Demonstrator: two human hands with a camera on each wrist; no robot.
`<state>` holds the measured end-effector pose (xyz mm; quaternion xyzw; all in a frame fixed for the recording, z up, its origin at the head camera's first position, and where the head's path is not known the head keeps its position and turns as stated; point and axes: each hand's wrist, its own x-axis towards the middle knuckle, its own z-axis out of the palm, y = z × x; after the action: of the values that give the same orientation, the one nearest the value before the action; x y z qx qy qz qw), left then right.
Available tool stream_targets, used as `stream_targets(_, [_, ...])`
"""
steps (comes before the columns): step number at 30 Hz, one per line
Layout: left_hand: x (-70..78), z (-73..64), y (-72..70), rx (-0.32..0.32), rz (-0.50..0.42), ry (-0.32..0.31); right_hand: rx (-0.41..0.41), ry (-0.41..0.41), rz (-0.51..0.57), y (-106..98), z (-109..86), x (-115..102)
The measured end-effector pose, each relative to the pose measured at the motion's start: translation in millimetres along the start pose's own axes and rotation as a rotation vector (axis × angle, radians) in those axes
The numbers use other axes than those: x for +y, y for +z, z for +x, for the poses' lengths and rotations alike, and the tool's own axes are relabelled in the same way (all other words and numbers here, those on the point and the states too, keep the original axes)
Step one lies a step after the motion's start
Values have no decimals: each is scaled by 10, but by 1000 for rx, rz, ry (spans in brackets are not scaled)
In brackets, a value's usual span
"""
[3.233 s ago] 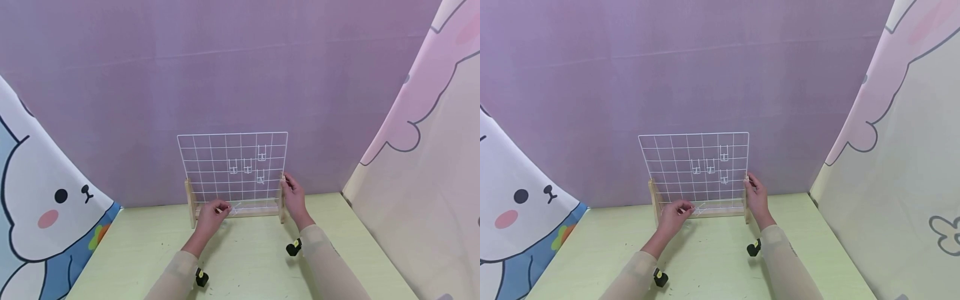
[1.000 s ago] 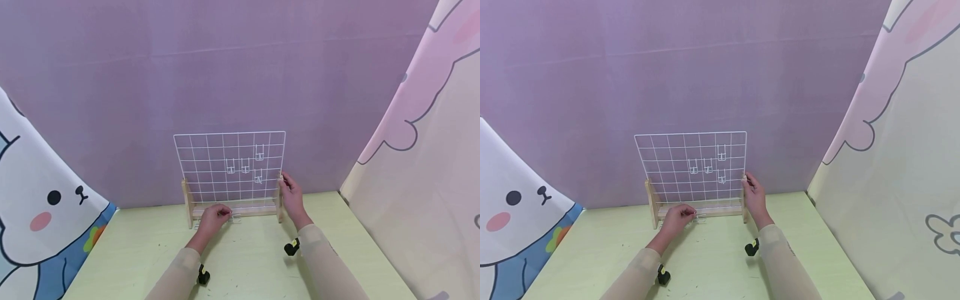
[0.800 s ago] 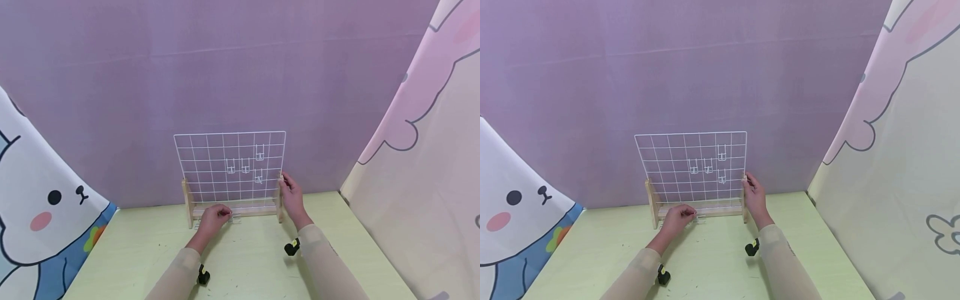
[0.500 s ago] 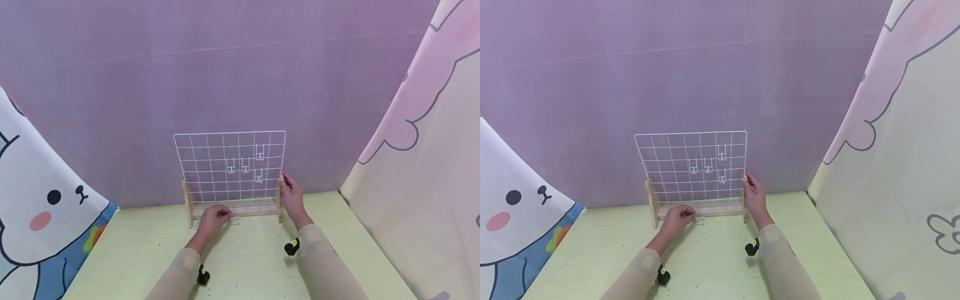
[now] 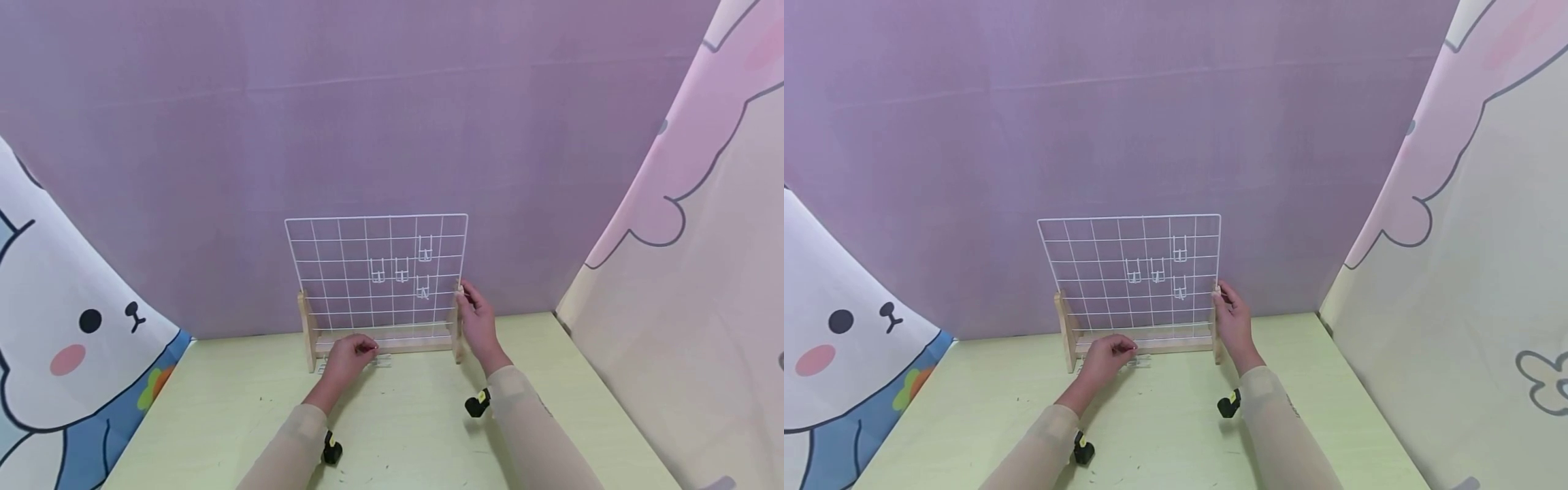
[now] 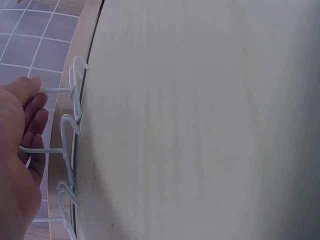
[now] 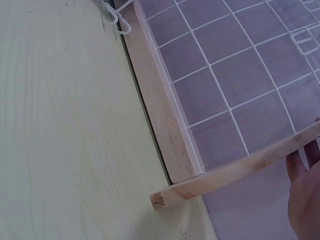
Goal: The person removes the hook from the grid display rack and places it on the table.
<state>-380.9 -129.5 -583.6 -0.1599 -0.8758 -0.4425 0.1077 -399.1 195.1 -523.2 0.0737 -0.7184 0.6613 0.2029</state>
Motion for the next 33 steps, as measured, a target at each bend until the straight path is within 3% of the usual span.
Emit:
stream_targets(22, [13, 15, -8, 0, -64, -25, 4, 14, -5, 1, -1, 13])
stream_targets(33, [180, 43, -132, 30, -104, -53, -13, 23, 1, -19, 3, 11])
